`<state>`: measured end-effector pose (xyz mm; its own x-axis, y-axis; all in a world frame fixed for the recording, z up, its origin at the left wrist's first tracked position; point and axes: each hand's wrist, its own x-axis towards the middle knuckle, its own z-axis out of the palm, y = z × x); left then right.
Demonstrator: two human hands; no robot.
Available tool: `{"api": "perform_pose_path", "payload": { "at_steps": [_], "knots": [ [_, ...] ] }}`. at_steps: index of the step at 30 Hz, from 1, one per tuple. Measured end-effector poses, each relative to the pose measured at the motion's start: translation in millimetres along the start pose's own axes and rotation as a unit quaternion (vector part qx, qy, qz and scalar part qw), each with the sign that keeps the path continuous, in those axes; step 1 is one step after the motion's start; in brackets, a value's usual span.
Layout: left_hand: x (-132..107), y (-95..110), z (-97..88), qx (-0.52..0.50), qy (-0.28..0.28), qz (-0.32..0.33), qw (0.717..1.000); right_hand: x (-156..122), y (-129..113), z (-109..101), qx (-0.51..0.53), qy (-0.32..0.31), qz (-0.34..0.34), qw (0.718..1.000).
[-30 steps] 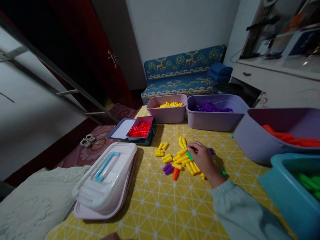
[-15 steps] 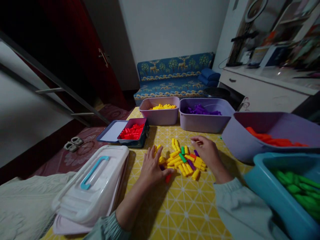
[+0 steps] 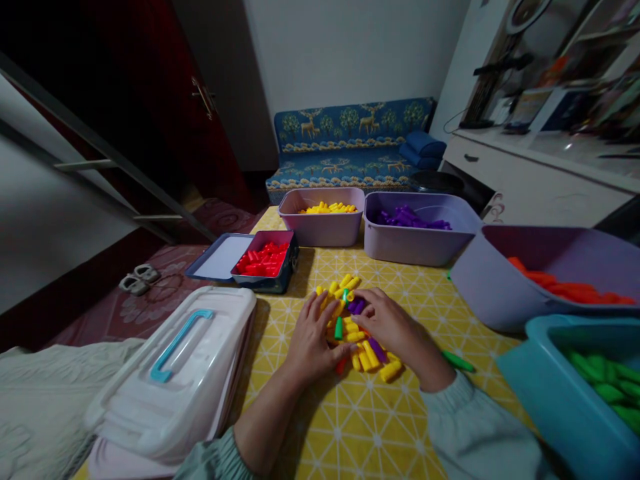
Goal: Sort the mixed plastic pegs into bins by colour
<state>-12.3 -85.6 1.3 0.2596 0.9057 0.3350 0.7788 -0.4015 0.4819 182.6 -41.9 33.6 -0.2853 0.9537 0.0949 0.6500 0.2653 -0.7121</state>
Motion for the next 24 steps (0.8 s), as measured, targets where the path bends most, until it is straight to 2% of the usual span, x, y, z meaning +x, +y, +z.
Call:
{"api": "perform_pose_path", "payload": {
  "at_steps": [2, 5, 8, 10, 13, 16, 19, 24],
  "knots": [
    [-0.2, -1.0, 0.0, -0.006, 0.004, -0.01, 1.0, 1.4, -5.7, 1.4, 0.035, 0.022, -0.008, 0.999],
    [-0.4, -2.2, 0.1, -0.015, 0.006, -0.022, 1.0, 1.1, -10.2, -5.9, -0.022, 0.073, -0.015, 0.997],
    [-0.2, -2.4, 0.1, -0.021, 0.002, -0.02, 1.0, -3.9, -19.7, -4.9, -0.074, 0.026, -0.048, 0.996],
    [0.2, -2.0, 0.2, -0.022, 0.007, -0.015, 1.0, -8.8, -28.9, 4.9, -0.08, -0.029, -0.078, 0.993],
    [1.3, -1.2, 0.2, -0.025, 0.016, -0.007, 1.0, -14.0, -40.0, 22.9, -0.101, -0.076, -0.114, 0.985],
    [2.4, -0.8, 0.6, -0.023, 0.017, -0.001, 1.0, -14.1, -43.0, 30.3, -0.137, -0.093, -0.124, 0.978],
    [3.3, -0.9, 1.5, -0.018, 0.014, 0.009, 1.0, -11.5, -41.5, 28.7, -0.163, -0.101, -0.107, 0.976],
    [3.4, -1.6, 1.9, -0.023, 0.017, -0.001, 1.0, -9.4, -36.7, 28.3, -0.14, -0.078, -0.079, 0.984]
  ]
}}
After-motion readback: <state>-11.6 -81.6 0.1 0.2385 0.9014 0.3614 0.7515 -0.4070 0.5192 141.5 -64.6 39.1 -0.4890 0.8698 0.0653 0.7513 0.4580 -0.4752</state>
